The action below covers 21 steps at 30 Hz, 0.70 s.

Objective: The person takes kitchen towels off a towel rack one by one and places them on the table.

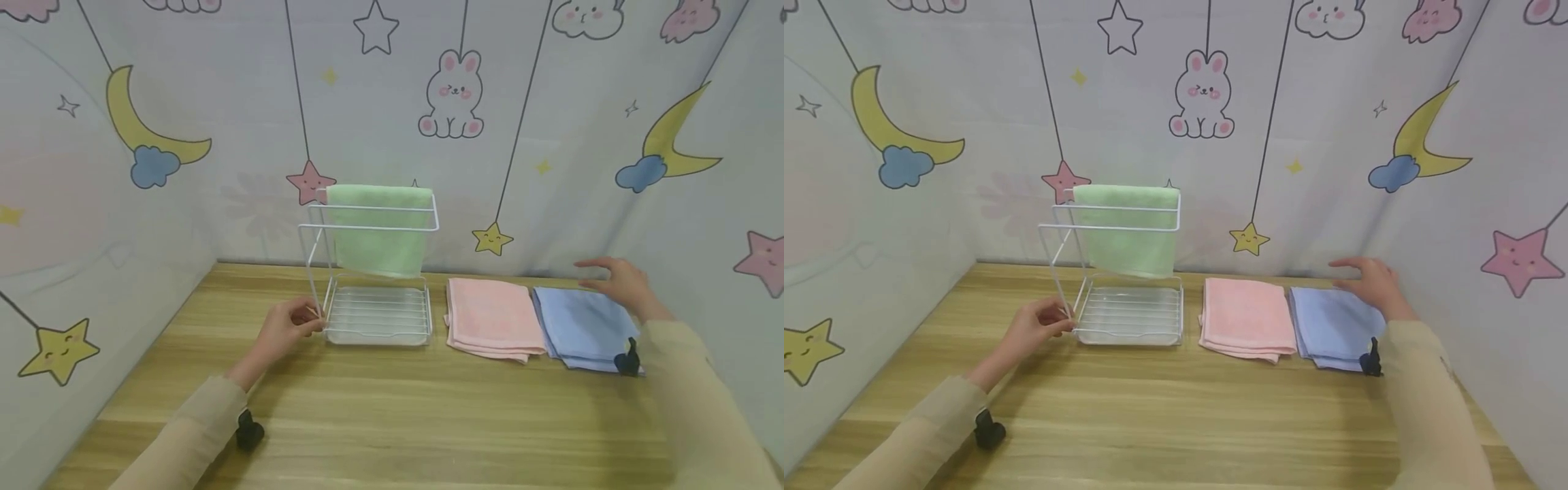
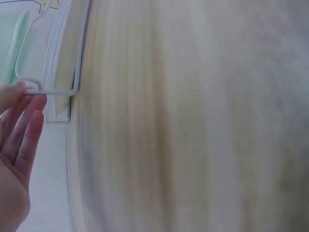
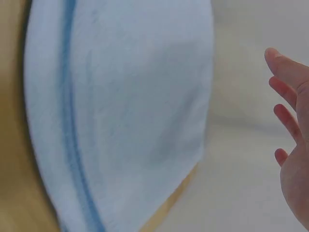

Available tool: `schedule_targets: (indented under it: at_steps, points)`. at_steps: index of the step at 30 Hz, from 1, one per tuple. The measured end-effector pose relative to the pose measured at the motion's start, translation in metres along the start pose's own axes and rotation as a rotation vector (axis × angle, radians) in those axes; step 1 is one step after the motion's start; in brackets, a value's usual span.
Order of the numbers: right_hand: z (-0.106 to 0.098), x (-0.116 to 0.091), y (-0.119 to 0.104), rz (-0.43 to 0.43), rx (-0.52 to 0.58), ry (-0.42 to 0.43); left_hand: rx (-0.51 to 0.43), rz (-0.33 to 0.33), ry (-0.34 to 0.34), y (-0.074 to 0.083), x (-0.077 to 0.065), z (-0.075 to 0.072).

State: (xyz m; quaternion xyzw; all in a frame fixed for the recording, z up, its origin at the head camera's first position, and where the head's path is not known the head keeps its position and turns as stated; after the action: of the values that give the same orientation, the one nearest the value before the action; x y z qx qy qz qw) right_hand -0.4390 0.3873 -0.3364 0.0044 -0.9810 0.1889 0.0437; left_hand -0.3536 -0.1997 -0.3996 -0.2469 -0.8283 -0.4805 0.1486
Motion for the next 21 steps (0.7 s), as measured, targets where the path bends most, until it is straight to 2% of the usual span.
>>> schedule_targets:
  at_steps: [7, 10, 12, 14, 17, 21]
  points:
    - [-0.025, 0.009, -0.056, -0.087, 0.061, 0.078, -0.008, -0.008, 0.0, 0.001, -0.003, 0.001]
    - [-0.034, 0.014, -0.086, -0.139, 0.072, 0.114, 0.005, -0.011, -0.012, 0.017, -0.003, 0.0]
    - [-0.04, 0.016, -0.106, -0.173, 0.086, 0.131, 0.006, -0.012, -0.013, 0.017, -0.003, -0.001]
    - [-0.047, 0.019, -0.128, -0.208, 0.102, 0.147, 0.007, -0.008, -0.014, 0.016, -0.003, -0.001]
    - [-0.057, 0.023, -0.162, -0.265, 0.119, 0.164, -0.008, -0.009, -0.002, -0.001, -0.002, 0.0]
    - [-0.068, 0.026, -0.206, -0.337, 0.135, 0.173, -0.018, -0.012, 0.001, -0.002, -0.002, 0.001]
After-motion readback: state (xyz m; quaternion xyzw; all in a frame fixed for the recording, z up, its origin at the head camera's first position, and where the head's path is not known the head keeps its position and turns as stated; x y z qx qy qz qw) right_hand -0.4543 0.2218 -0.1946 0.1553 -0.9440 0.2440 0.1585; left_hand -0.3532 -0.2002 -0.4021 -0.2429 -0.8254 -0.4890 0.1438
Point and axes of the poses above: each hand's wrist, its own x-axis towards the middle knuckle, its own z-axis out of the palm, y = z × x, the point moved 10 cm from there along x, towards the middle knuckle, and after that the axes turned 12 degrees about z, right-handed, at the moved point
